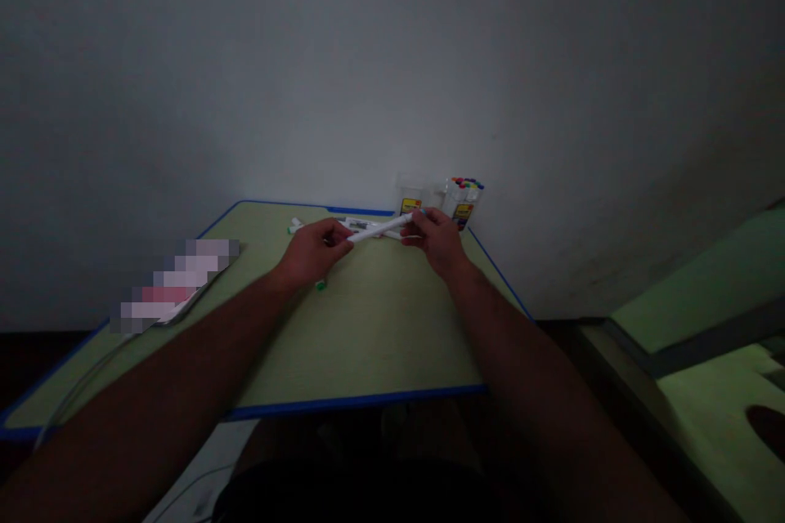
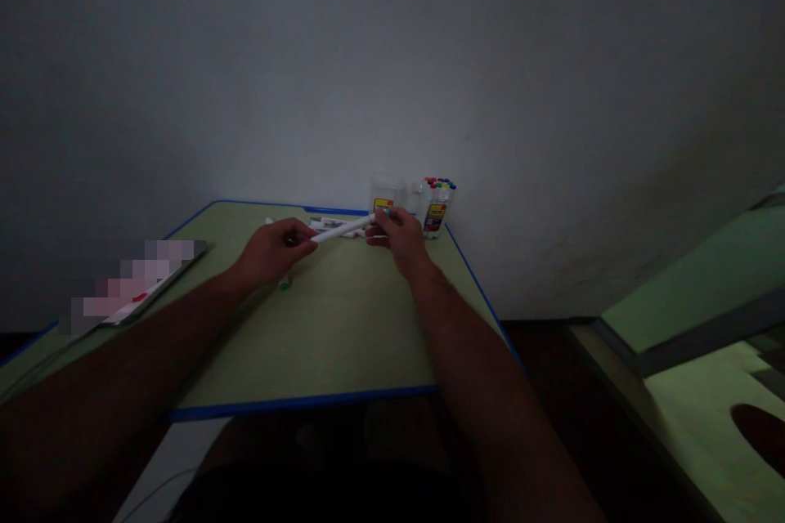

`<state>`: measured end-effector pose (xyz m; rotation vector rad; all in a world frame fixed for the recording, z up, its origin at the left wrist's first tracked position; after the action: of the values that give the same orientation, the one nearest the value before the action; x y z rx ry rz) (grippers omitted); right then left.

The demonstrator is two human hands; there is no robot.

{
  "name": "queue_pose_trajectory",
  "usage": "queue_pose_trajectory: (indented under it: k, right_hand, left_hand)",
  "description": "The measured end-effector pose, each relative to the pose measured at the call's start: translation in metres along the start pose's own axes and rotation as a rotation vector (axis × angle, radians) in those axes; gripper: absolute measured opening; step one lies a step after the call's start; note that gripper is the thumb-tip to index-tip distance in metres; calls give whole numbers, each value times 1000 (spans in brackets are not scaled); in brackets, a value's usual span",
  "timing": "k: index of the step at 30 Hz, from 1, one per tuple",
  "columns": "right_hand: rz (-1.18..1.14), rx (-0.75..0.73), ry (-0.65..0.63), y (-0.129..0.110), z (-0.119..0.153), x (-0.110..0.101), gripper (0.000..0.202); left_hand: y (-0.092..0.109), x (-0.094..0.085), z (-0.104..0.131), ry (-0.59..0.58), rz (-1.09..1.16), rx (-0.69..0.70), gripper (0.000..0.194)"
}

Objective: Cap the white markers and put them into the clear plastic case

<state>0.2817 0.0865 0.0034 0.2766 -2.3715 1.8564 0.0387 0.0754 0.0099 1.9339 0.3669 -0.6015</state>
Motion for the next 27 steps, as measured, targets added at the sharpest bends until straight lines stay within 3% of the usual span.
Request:
queue_pose_trajectory:
  k: [6, 11, 16, 21, 27]
  right_hand:
    - [-3, -69, 140, -14, -5, -17, 28]
    - [65, -245, 485, -50, -16, -65, 25]
    - [177, -363, 808, -97, -24, -115, 17]
    - [345, -437, 908, -136, -32, -146, 18]
    - [509, -473, 925, -150, -40, -156, 17]
  left_hand:
    - [-3, 4, 0, -30, -25, 50, 30]
    - [-12, 7, -4, -74, -139, 69, 20]
    - [-8, 5, -4, -72, -177, 85, 21]
    - [-5, 7, -4, -86, -192, 86, 18]
    - [-7, 7, -4, -71, -206, 89, 15]
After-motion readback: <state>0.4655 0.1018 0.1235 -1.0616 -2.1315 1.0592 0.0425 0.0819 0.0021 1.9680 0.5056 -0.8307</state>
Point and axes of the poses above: each hand's wrist, its own z-axis away from the middle knuckle, its own x-axis out of the palm, y = z × x, the point moved 5 cm from there along -z, towards the middle knuckle, and after that the axes turned 6 degrees about -y, right-handed, at the moved point
